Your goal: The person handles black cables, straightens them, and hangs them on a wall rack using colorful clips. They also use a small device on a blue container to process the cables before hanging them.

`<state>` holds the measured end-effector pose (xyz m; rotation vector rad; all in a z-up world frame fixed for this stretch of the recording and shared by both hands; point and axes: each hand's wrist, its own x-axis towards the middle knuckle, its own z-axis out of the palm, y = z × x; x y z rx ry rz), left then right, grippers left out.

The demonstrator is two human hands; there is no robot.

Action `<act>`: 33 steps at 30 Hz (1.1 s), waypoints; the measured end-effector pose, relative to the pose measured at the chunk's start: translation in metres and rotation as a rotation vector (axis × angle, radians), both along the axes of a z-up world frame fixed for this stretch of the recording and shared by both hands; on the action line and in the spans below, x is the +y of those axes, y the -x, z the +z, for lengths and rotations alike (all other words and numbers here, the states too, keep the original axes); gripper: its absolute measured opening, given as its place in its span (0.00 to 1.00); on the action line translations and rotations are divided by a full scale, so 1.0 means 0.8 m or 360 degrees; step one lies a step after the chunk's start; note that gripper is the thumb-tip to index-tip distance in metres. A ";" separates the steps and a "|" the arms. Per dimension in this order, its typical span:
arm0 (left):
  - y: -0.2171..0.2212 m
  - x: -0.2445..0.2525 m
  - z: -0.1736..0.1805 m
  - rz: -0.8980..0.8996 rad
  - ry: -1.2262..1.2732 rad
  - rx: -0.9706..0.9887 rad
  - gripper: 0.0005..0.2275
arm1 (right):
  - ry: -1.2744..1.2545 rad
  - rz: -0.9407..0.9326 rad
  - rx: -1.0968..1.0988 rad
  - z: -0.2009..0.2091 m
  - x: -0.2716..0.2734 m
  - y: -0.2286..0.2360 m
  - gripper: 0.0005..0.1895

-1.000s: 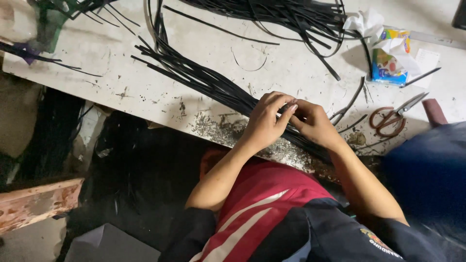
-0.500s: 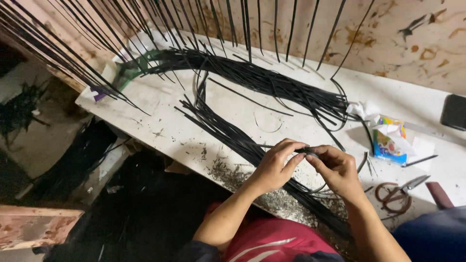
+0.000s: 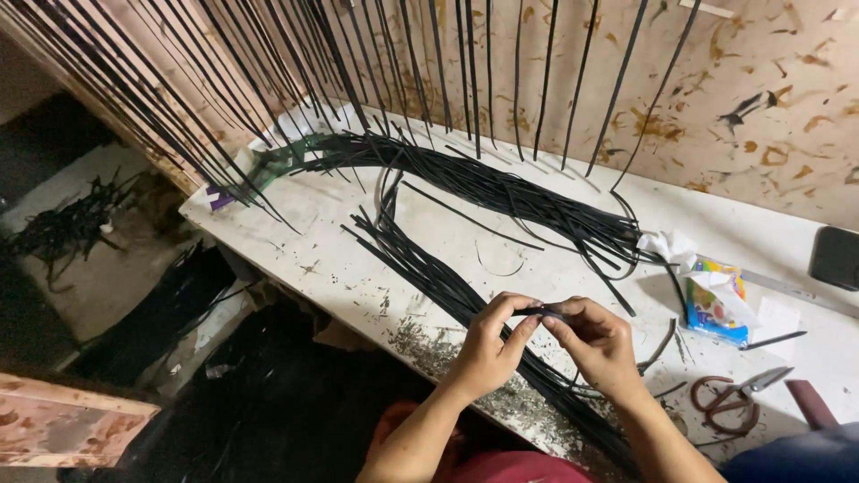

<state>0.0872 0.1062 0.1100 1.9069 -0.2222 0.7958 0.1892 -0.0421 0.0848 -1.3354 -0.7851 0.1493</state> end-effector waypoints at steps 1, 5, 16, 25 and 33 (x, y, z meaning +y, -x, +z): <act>0.008 -0.004 0.007 -0.0013 -0.0042 0.0085 0.08 | 0.0011 0.0161 -0.0001 -0.009 -0.008 -0.003 0.08; 0.022 -0.015 0.002 0.0037 -0.0076 0.0092 0.07 | 0.0026 0.0174 -0.0015 -0.015 -0.024 0.007 0.09; 0.061 -0.059 0.025 -0.0125 -0.0475 0.0250 0.09 | 0.0079 0.0121 -0.0162 -0.003 -0.095 0.060 0.11; 0.065 -0.066 0.052 -0.0250 -0.0810 0.0223 0.11 | 0.0186 -0.0099 -0.0289 0.018 -0.131 0.086 0.10; 0.062 -0.038 0.079 -0.0293 -0.0728 0.0067 0.09 | 0.0137 -0.0252 -0.0531 0.053 -0.142 0.095 0.07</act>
